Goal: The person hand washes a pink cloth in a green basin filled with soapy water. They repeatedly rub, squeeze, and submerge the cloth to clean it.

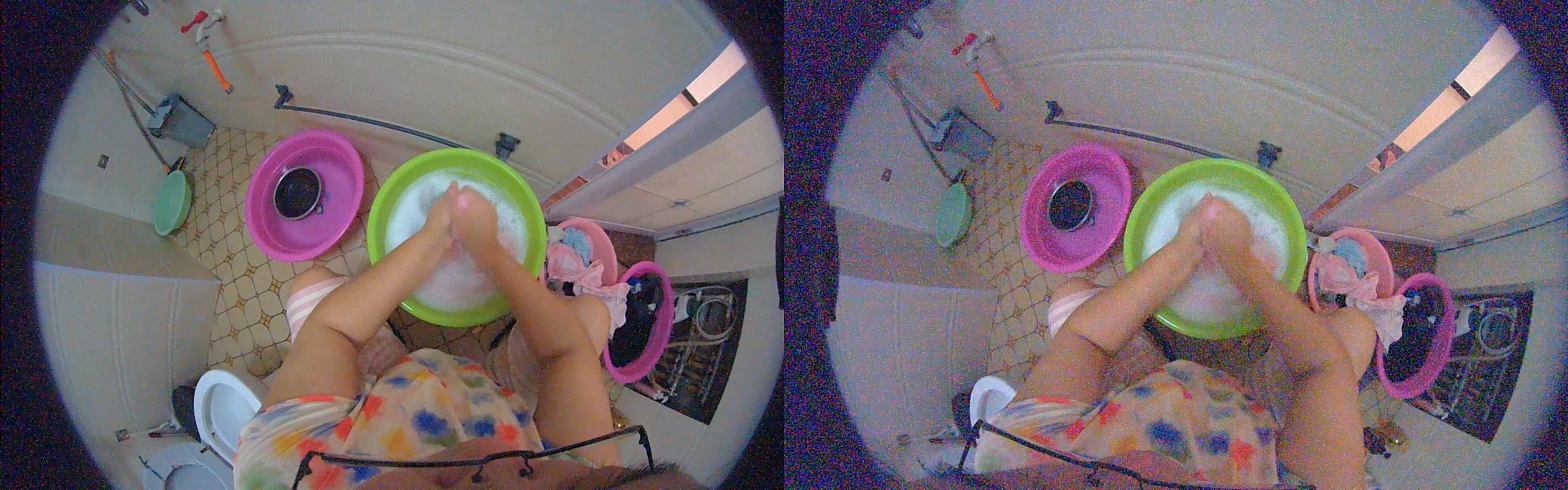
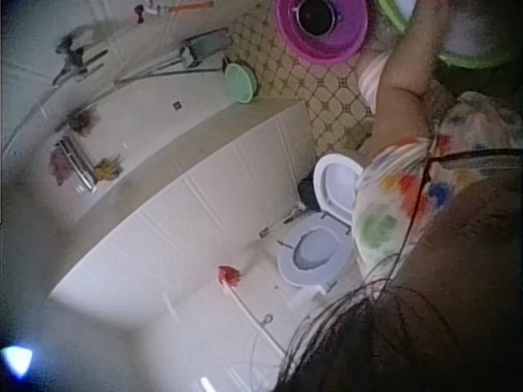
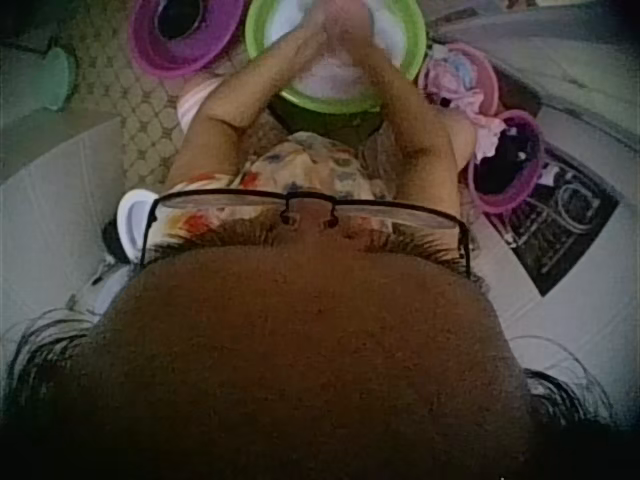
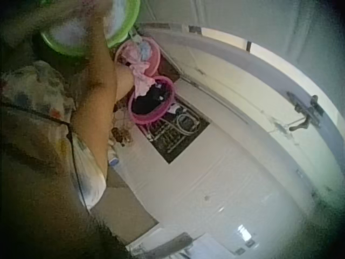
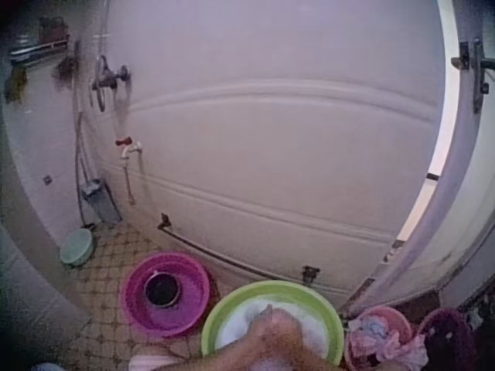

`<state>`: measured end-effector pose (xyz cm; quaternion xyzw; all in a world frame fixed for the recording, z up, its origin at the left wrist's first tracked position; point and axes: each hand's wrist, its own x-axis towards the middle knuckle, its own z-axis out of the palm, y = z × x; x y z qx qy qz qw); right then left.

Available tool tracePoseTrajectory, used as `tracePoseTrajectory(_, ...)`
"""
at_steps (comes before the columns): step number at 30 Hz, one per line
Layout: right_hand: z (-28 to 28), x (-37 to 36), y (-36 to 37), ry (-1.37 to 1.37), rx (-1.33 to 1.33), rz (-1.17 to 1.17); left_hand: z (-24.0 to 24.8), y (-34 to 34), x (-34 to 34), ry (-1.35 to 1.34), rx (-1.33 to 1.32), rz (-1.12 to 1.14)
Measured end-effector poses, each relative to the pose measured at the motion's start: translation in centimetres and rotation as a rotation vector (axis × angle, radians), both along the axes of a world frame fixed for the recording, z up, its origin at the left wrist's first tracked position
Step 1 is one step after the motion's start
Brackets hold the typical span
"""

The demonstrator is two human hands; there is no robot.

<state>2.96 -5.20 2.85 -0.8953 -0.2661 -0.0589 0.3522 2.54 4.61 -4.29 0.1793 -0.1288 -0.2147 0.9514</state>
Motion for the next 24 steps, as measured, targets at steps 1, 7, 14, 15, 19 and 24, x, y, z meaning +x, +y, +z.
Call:
tracePoseTrajectory(1,-0.8,-1.5,0.7,-0.139,0.005,0.009,0.4,0.1,-0.1,0.021,-0.020,-0.056)
tracePoseTrajectory(7,1.5,-0.3,-1.0,0.125,-0.165,0.047,1.5,-2.8,-2.0,0.495,0.310,0.423)
tracePoseTrajectory(14,-0.8,3.7,-4.3,0.425,0.267,-0.078,11.0,-1.9,-3.3,0.484,0.577,0.156)
tracePoseTrajectory(15,-0.5,3.7,-4.2,0.533,0.389,-0.071,7.7,-0.6,-2.6,0.345,0.743,0.250)
tracePoseTrajectory(19,-0.9,4.2,-4.7,0.766,0.691,-0.091,4.2,0.7,-1.9,0.056,0.907,0.338)
tracePoseTrajectory(24,0.1,3.2,-5.2,0.900,0.687,0.116,9.0,0.9,-3.6,-0.001,1.417,0.136)
